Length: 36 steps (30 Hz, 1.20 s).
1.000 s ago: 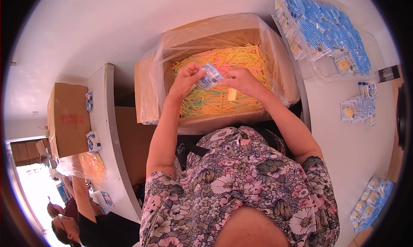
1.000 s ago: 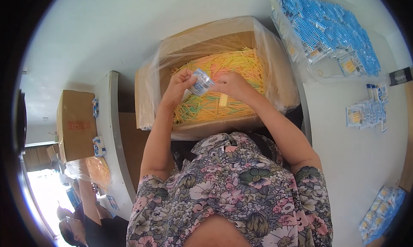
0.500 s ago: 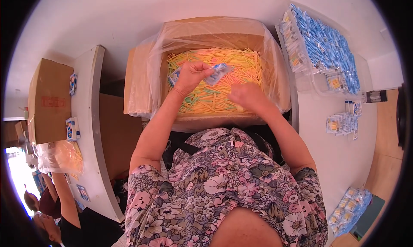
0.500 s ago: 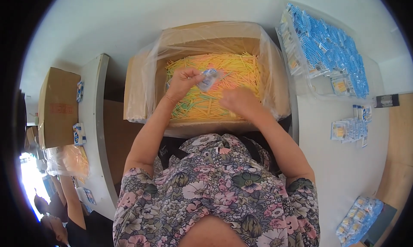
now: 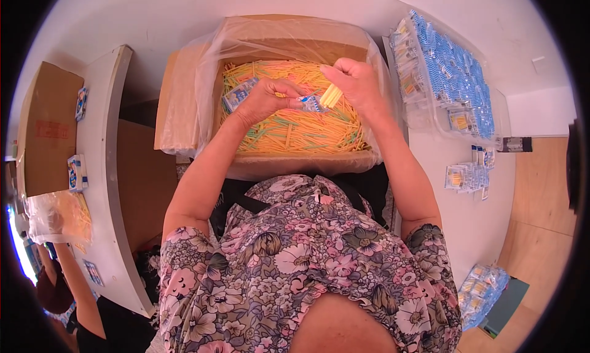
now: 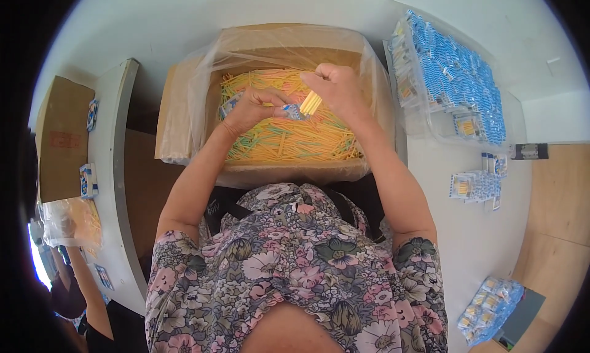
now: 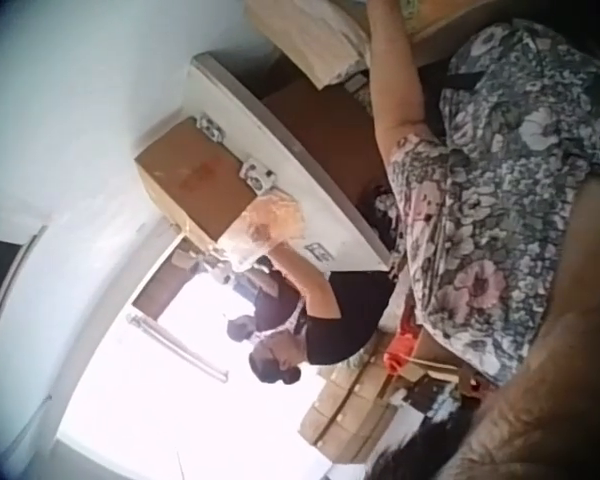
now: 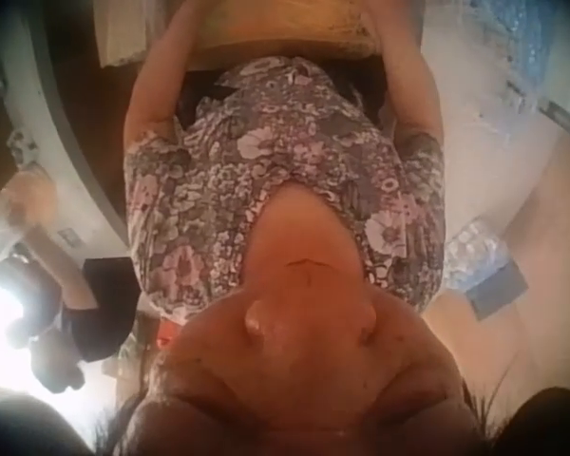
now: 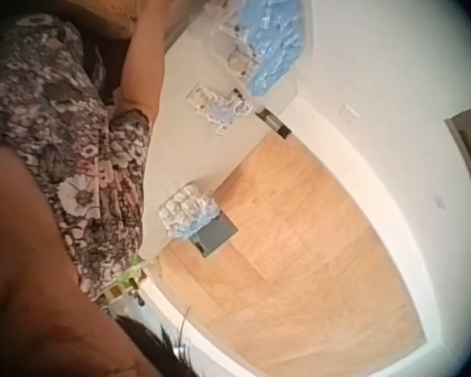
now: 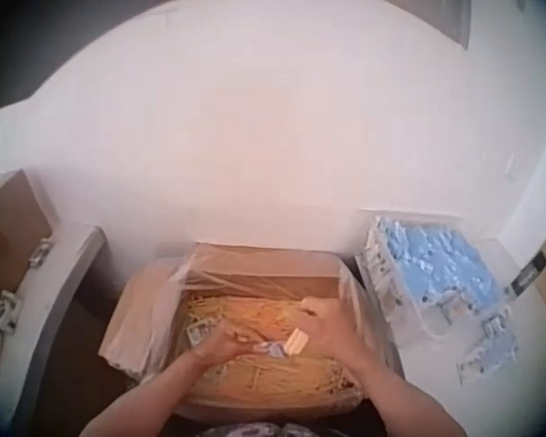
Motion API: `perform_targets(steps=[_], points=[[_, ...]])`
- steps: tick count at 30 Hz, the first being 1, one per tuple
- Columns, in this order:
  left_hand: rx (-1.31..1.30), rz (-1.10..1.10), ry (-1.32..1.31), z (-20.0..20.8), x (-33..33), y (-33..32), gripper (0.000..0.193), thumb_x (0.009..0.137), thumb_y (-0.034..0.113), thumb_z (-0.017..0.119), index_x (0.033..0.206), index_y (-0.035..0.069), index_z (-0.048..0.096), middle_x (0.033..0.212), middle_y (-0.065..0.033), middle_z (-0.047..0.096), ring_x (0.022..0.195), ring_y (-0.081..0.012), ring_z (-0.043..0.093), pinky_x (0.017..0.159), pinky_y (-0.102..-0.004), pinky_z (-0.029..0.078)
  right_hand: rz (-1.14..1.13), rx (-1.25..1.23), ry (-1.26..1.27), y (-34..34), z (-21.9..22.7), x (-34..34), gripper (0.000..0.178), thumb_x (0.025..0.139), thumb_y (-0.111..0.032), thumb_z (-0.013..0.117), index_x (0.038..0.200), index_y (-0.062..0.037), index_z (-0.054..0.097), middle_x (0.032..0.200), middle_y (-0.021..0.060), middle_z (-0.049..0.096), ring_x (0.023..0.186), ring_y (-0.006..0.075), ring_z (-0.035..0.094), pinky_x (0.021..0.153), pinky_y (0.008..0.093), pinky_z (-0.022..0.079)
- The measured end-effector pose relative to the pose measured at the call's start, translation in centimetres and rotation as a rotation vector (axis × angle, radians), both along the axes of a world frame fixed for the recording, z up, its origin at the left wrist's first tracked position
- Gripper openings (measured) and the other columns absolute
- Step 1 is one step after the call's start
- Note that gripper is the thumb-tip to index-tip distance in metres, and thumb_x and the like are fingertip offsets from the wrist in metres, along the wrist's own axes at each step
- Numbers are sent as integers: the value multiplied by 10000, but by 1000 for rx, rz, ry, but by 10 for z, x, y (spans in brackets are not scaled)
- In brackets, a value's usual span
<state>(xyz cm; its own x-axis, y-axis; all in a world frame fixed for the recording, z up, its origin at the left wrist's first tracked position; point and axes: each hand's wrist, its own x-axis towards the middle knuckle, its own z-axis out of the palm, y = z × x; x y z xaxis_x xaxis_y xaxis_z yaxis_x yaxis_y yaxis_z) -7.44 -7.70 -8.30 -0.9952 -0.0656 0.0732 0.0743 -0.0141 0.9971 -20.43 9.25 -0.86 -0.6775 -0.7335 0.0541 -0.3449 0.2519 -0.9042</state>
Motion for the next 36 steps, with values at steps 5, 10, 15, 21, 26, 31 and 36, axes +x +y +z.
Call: perform_targets(steps=[5, 10, 15, 21, 26, 31, 36], points=[[24, 14, -12, -6, 2, -4, 98, 773, 49, 706, 855, -5, 700, 868, -57, 667, 825, -109, 599, 770, -248, 487, -16, 72, 222, -11, 3, 13, 325, 845, -246, 645, 654, -11, 528, 561, -28, 442, 558, 40, 386, 483, 254, 324], [92, 67, -129, -4, 5, -2, 154, 825, 117, 680, 931, 8, 700, 851, -15, 664, 781, -65, 563, 738, -225, 467, 159, -35, 354, -15, 10, 26, 286, 878, -262, 609, 741, -17, 554, 567, -10, 461, 554, 62, 394, 495, 256, 348], [83, 99, -133, -7, 0, -1, 194, 856, 189, 656, 938, 19, 704, 790, 27, 637, 746, -35, 516, 697, -209, 443, 25, -120, 171, 3, 6, 23, 216, 893, -236, 590, 936, -25, 567, 720, 35, 580, 633, 108, 492, 556, 289, 413], [-348, 31, -293, 7, 2, -1, 256, 872, 226, 605, 962, -2, 681, 829, 26, 623, 792, -61, 520, 723, -243, 431, 5, -195, 485, 25, -52, 44, 183, 829, -104, 623, 992, -28, 594, 818, 124, 613, 745, 262, 613, 660, 347, 470], [-257, 128, -176, -11, 7, -11, 284, 885, 214, 542, 1029, -4, 652, 952, -42, 661, 845, -105, 567, 744, -260, 436, -31, -66, 282, 150, 29, 56, 176, 795, -53, 654, 965, -9, 634, 806, 116, 637, 740, 216, 640, 643, 305, 486], [-288, 121, -190, 21, -4, 7, 210, 851, 166, 595, 974, 6, 657, 920, -44, 662, 813, -114, 573, 726, -265, 433, -662, -208, 123, 318, 30, 13, 200, 770, -28, 663, 968, 2, 649, 793, 16, 657, 672, 97, 613, 593, 229, 488], [-677, -387, 447, 88, -57, 157, 178, 693, 37, 696, 866, 39, 653, 817, -91, 638, 782, -264, 595, 731, -344, 451, -1025, 29, 180, 420, -20, -31, 203, 785, -58, 637, 974, 17, 640, 761, 13, 630, 634, 65, 570, 536, 206, 461]])
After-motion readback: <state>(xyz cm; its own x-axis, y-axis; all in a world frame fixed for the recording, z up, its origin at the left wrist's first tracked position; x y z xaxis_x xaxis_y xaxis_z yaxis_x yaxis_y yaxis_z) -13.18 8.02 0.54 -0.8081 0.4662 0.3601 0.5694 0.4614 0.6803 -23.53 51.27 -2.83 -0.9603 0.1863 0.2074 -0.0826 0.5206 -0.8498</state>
